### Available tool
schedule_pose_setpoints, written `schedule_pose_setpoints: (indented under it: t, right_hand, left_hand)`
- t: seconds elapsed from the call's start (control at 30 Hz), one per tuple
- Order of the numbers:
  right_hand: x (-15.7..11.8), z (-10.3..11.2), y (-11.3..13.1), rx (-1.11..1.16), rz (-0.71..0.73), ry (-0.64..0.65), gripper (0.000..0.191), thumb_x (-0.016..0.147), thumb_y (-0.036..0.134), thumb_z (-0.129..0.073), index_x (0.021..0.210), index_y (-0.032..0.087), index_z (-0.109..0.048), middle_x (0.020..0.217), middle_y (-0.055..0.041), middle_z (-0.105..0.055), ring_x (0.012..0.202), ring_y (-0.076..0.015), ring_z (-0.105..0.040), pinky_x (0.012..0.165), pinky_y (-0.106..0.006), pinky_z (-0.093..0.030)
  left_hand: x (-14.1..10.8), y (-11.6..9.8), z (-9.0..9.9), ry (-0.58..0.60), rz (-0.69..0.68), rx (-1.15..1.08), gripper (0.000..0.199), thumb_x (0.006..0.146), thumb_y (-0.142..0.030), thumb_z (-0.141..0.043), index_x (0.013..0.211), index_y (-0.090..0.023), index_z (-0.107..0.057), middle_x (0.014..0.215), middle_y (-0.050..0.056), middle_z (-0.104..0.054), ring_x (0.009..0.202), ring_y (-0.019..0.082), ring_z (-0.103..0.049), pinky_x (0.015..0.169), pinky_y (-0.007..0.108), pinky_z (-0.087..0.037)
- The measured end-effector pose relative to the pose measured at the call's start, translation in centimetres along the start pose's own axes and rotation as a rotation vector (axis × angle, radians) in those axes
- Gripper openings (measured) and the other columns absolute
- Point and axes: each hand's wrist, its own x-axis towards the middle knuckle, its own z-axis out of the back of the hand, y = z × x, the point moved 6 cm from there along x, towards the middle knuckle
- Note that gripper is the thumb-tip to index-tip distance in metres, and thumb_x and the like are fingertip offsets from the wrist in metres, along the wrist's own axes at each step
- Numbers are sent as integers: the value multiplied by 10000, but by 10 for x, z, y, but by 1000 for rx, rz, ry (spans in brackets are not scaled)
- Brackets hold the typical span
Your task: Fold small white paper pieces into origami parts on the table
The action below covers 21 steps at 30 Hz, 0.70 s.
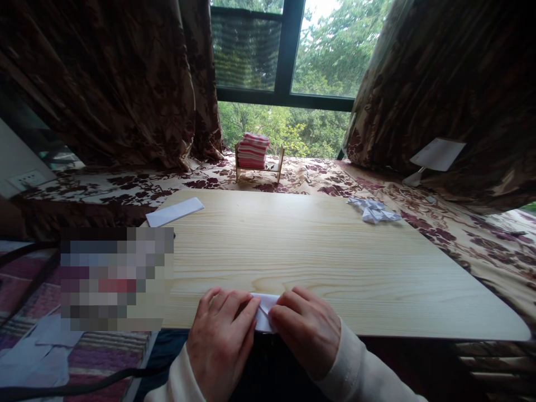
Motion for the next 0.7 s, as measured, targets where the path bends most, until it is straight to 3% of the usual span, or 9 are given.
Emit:
schedule_pose_setpoints:
  t: [0.37,0.7]
  right_hand:
    - [-4,-5,-3,47,-21,-61,265,849,142,-407,621,176,-536,628,-18,-491,580,-138,-337,533,-265,-255]
    - [-14,0,9,22,-60,-68,250,816,60,-392,804,153,-623,681,-51,-510,624,-156,-386,533,-263,-313]
  left_hand:
    - [-2,0,0,-3,-6,18,300,839,-175,-384,1051,-221,-590,921,43,-598,885,197,-505,891,434,-308]
    - [-1,-1,-8,17,-34,70,356,828,-161,-372,1111,-268,-560,858,43,-563,853,198,-494,901,472,-291]
